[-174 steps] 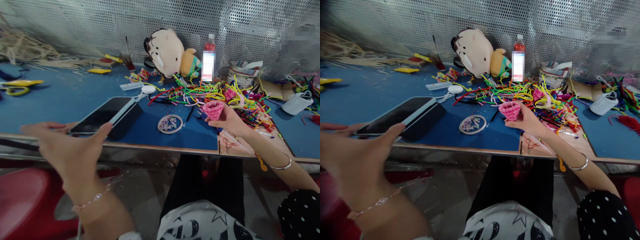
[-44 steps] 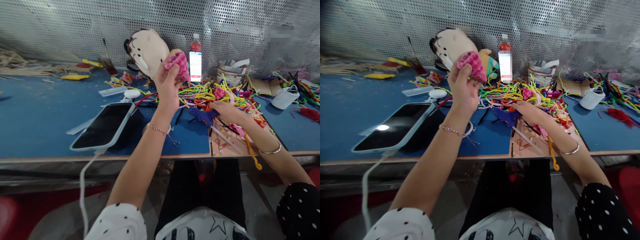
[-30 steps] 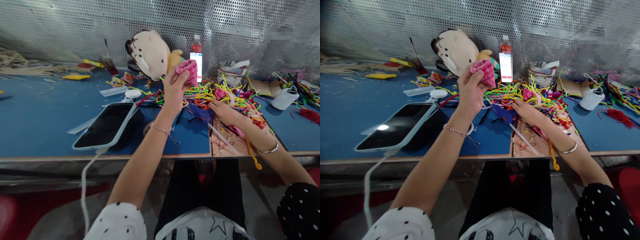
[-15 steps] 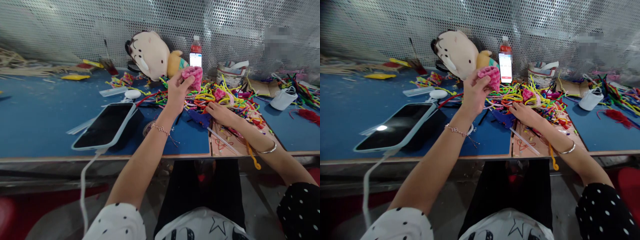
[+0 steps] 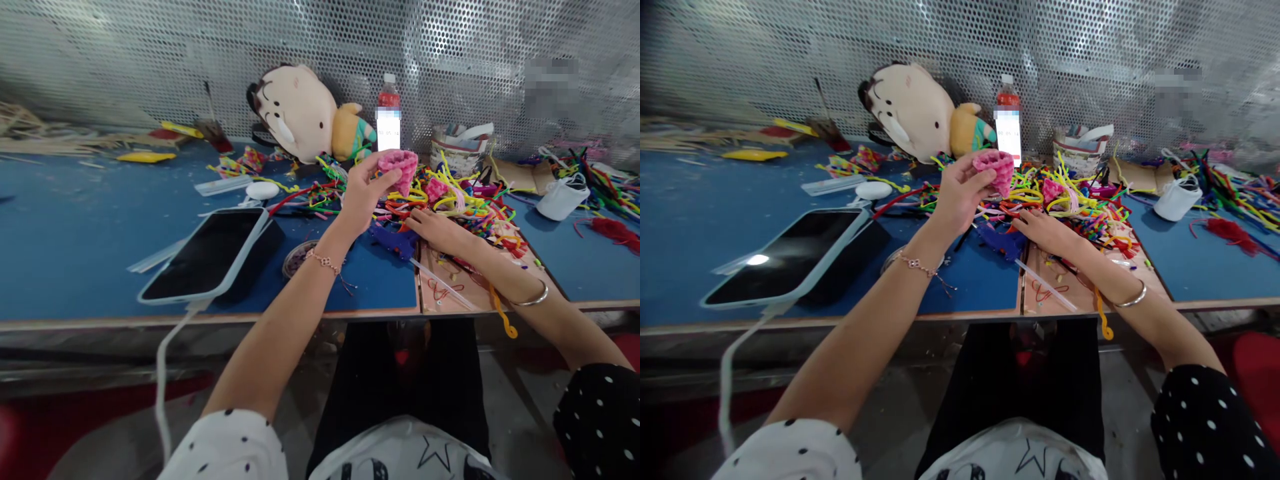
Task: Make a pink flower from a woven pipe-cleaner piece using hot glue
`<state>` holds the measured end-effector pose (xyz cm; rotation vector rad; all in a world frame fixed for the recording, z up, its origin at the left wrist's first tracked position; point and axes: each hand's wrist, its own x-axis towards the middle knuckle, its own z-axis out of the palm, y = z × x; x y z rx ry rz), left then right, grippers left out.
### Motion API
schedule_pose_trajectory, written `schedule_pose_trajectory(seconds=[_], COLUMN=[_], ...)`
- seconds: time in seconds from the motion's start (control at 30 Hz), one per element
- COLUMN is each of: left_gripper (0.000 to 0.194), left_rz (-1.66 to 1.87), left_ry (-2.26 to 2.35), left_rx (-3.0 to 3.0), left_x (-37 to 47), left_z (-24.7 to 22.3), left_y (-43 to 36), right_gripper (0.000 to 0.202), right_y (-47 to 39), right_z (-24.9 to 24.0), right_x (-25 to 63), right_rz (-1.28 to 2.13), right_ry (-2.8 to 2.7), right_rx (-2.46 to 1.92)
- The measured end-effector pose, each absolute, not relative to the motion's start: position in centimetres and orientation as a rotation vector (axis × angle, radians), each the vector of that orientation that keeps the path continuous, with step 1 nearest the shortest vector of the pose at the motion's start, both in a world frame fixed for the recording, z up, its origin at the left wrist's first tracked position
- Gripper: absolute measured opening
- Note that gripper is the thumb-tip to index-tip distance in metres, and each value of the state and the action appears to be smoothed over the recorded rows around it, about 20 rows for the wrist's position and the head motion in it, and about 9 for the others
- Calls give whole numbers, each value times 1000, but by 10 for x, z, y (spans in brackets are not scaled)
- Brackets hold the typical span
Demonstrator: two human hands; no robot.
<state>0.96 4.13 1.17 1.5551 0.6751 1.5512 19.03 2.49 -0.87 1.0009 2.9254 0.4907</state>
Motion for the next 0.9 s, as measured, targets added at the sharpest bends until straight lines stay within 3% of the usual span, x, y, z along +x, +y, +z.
schedule_pose_trajectory(seconds=[0.2, 0.43, 0.53, 0.77, 0.9], left_gripper=[35, 33, 33, 28, 27], left_rz=[1545, 1524, 1514, 1412, 1373], left_ry=[669, 695, 722, 714, 689], left_rx=[1718, 1871, 1877, 1990, 1958], left_x=[9, 9, 9, 11, 13], left_z=[7, 3, 3, 6, 7], left_y=[47, 50, 50, 41, 38], right_gripper=[60, 21, 15, 38, 42], right_y=[31, 34, 35, 34, 35], right_z=[-7, -9, -11, -9, -9], right_x=[196, 194, 192, 190, 190], right_rz=[-67, -548, -670, -1069, -1104], right_ry=[3268, 3642, 3695, 3768, 3754], right_rx=[1079, 1313, 1412, 1682, 1665])
